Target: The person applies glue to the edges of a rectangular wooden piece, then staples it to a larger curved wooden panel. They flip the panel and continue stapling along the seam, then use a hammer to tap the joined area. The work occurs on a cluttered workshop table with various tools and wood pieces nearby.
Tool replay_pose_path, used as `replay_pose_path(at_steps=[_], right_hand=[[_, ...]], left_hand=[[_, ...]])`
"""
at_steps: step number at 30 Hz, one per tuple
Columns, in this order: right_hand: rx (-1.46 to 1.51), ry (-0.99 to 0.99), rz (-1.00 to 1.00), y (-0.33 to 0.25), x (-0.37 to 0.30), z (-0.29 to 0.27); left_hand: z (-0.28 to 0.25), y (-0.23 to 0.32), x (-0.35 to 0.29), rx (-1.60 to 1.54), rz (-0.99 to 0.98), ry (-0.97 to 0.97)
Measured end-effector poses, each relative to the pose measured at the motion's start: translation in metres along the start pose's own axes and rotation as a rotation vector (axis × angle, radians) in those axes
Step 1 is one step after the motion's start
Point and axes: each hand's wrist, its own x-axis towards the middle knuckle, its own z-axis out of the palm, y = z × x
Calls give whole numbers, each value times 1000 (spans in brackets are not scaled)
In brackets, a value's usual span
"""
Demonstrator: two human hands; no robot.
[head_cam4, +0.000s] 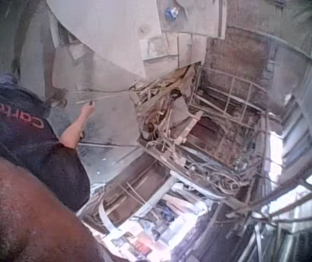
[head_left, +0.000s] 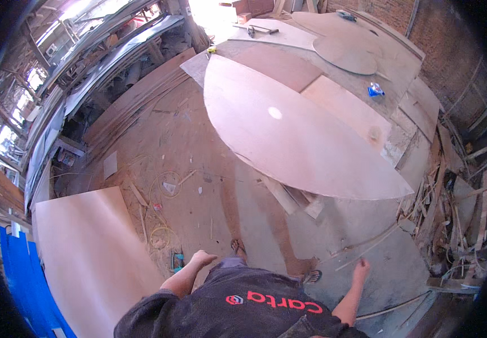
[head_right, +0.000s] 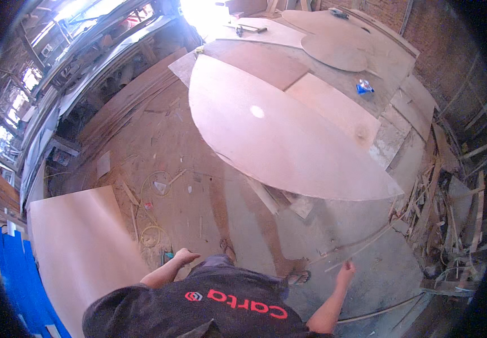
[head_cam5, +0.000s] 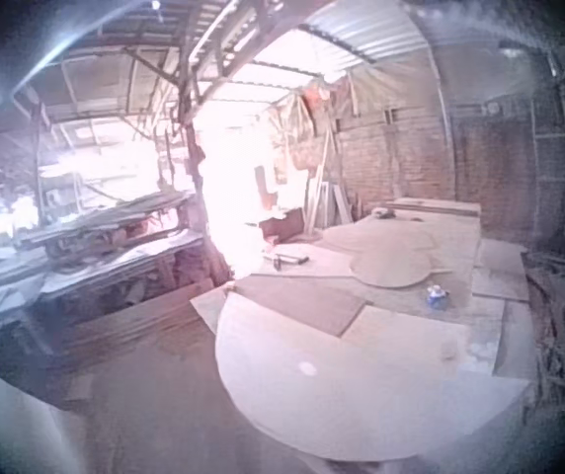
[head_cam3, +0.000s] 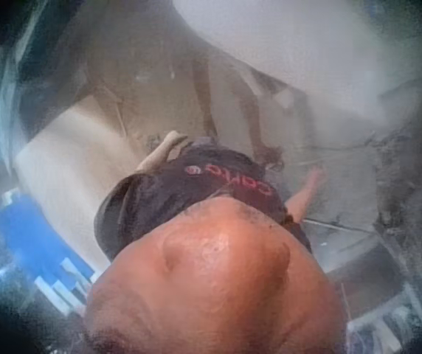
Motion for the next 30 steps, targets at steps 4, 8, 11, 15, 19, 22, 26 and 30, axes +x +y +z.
replay_pose_path(at_steps=[4, 8, 11, 15, 19, 22, 26, 30], right_hand=[[102, 387, -114, -87, 16, 2], [12, 553, -317, -181, 32, 37], [1, 513, -350, -265, 36, 53], [-101, 517, -399, -343, 72, 91], [-190, 474, -464, -457, 118, 162], [-82, 404, -665, -575, 158, 249], [81, 219, -910, -775, 130, 360], [213, 128, -1094, -919, 74, 468]], left_hand=[[-77, -42, 75, -242, 48, 202], [-118, -96, 123, -224, -34, 508], [-143, -105, 152, -304, -24, 600], [-185, -75, 163, -445, -39, 483], [-215, -70, 164, -541, -103, 337], [-234, -85, 186, -581, -107, 409], [-254, -93, 196, -657, -229, 245], [-262, -144, 249, -435, -188, 184]])
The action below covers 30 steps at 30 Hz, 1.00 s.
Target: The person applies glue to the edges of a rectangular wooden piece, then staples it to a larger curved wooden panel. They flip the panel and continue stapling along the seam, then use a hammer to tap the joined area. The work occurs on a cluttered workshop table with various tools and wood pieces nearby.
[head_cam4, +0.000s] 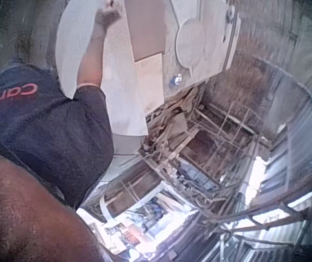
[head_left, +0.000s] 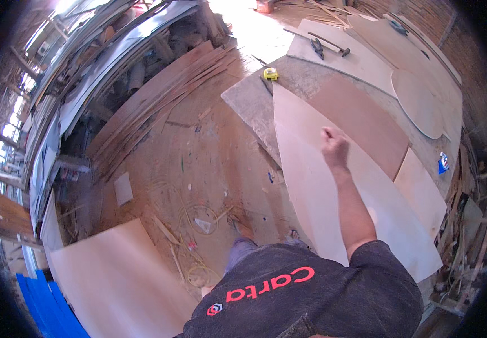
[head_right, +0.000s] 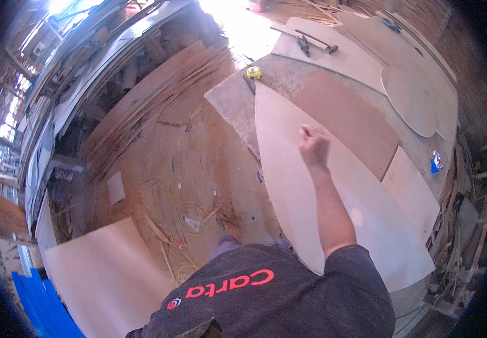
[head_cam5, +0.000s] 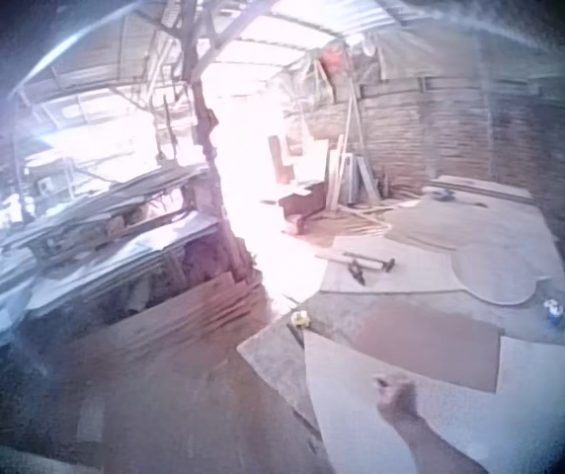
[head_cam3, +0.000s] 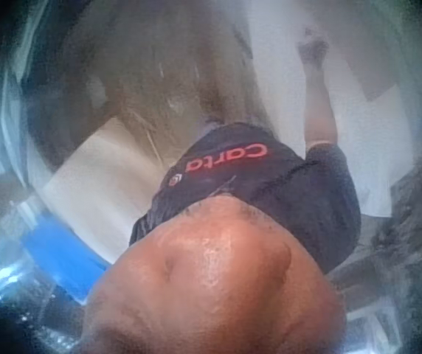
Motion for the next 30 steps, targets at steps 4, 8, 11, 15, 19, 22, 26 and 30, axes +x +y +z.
replay_pose_path(at_steps=[4, 8, 11, 15, 19, 22, 26, 30], right_hand=[[-2, -22, 69, -39, 32, 71], [-159, 35, 221, -28, 34, 110], [-175, 84, 423, -16, 36, 118], [-325, 147, 492, 7, 76, 119], [-445, 205, 479, 70, 147, 119], [-339, 268, 470, 167, 226, 133], [-756, 13, 586, 191, 355, 183], [-881, -148, 639, 264, 437, 197]], left_hand=[[-29, 43, 77, -35, 51, -104], [-102, 83, 175, -193, 128, -113], [-188, 134, 252, -432, 151, -98], [-304, 235, 325, -627, 188, 23], [-351, 338, 363, -623, 270, 83], [-364, 381, 399, -608, 275, -56], [-350, 371, 389, -388, 20, -112], [-374, 445, 376, -207, -73, -241]])
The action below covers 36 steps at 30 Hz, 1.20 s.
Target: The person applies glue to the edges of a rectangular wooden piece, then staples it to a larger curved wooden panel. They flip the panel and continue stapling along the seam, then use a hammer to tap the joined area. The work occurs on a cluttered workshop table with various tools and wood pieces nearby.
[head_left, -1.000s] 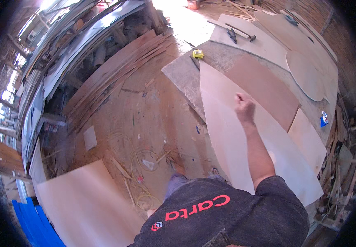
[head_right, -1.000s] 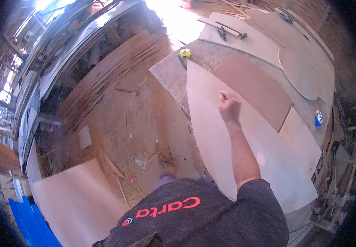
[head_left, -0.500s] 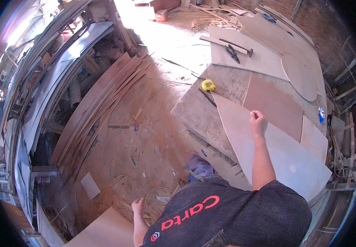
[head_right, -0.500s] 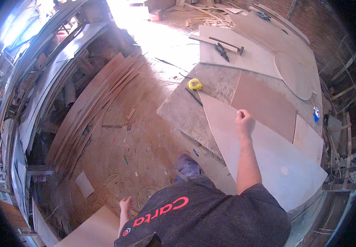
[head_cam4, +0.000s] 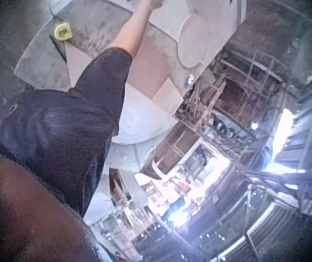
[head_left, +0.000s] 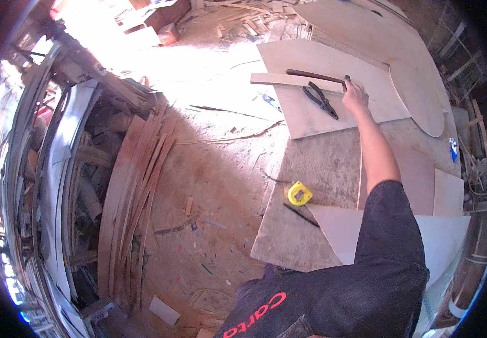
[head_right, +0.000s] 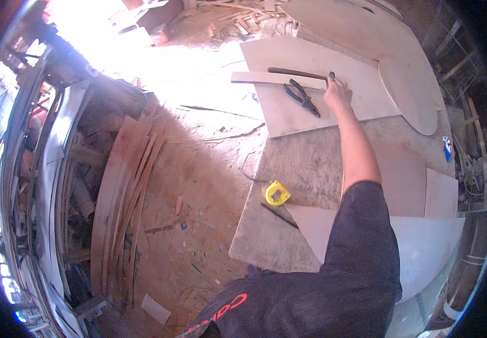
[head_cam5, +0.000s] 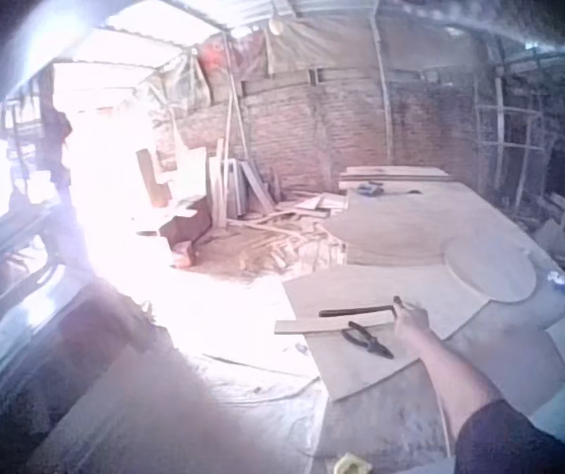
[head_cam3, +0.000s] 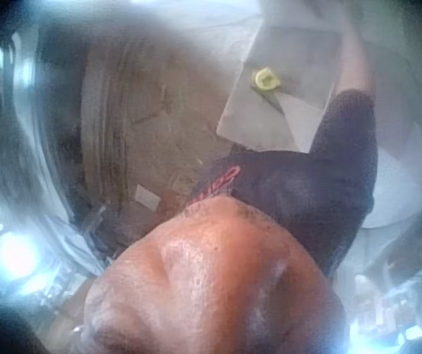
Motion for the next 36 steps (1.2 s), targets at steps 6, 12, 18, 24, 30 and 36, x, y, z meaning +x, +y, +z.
replay_pose_path(at_steps=[6, 12, 18, 24, 30, 36], right_hand=[[-230, -288, 49, -33, 67, 23], [-434, -327, 15, -19, 49, -16], [-5, -85, 314, 68, -47, -12], [1341, 197, 390, 83, -256, -142], [957, 185, 561, 69, -477, -279], [1228, 31, 778, 27, -594, -301]], left_hand=[[-59, 94, -25, 73, -17, 23], [-87, 172, 5, 161, 68, 0], [-100, 243, 85, 325, 384, -95], [-59, 316, 117, 341, 575, -34], [-13, 358, 105, 400, 922, -229], [9, 360, 31, 230, 1121, -155]])
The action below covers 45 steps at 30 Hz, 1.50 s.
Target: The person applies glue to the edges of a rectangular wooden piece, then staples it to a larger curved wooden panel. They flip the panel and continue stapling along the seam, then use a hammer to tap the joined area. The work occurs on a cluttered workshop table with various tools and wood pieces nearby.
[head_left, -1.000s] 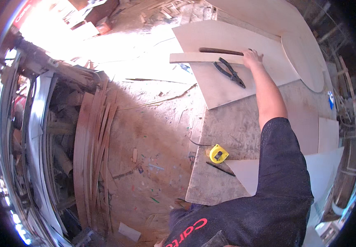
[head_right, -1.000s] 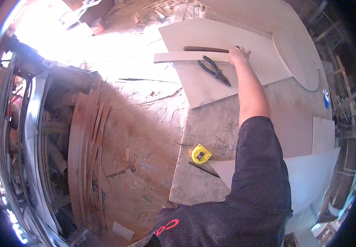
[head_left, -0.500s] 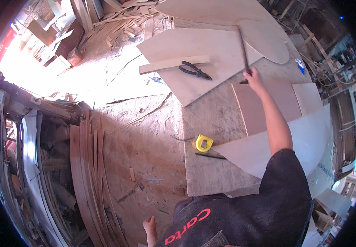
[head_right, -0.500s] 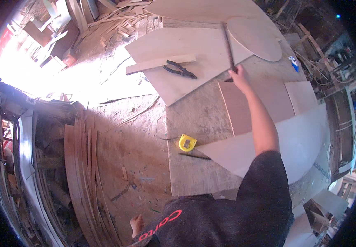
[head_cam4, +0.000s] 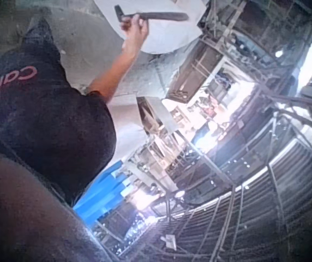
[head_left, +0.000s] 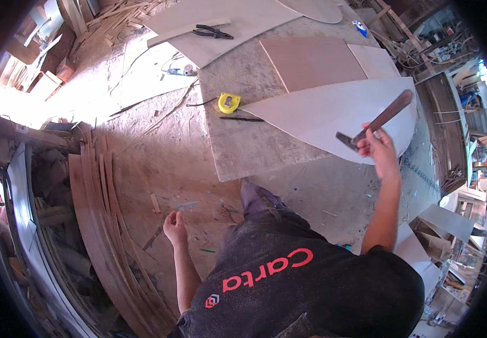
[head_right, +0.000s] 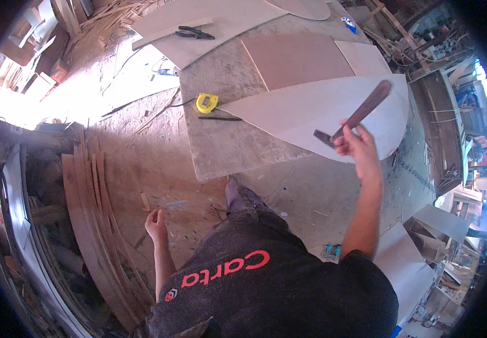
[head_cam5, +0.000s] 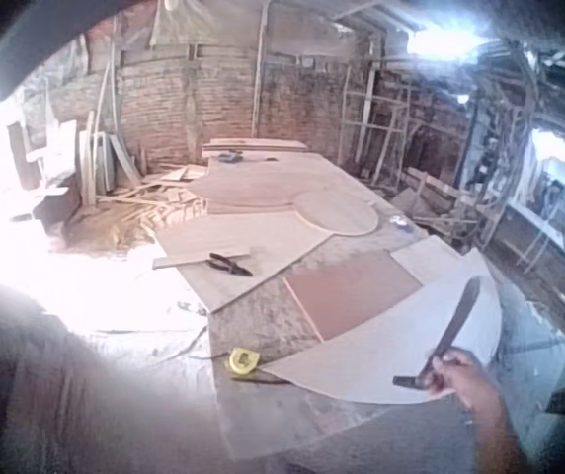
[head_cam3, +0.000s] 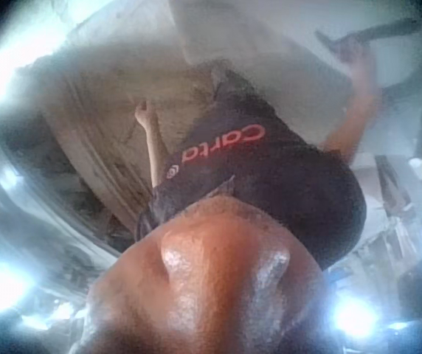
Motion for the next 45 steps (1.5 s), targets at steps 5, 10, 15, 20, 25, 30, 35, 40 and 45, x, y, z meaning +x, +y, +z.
replay_pose_path(at_steps=[5, 10, 15, 20, 25, 30, 35, 40, 45], right_hand=[[578, -304, 131, 36, -16, -19], [406, -203, 77, 59, 32, -36], [45, -209, -100, 45, 88, -65], [-531, -210, -229, 120, 161, -93], [-573, -369, -141, 74, 179, -47], [-723, -403, -562, 88, 214, -2], [-867, -431, -669, 88, 224, 31], [-967, -351, -709, 106, 225, 39], [-1099, -332, -606, 109, 216, 18]], left_hand=[[32, 51, -39, -2, 186, 105], [94, 140, -82, 173, 595, 119], [212, 244, -104, 274, 914, -38], [330, 312, -93, 338, 971, -177], [397, 322, -79, 825, 816, -272], [399, 366, -91, 1003, 525, -512], [396, 368, -87, 976, 482, -547], [397, 368, -85, 987, 483, -573], [395, 368, -83, 993, 494, -588]])
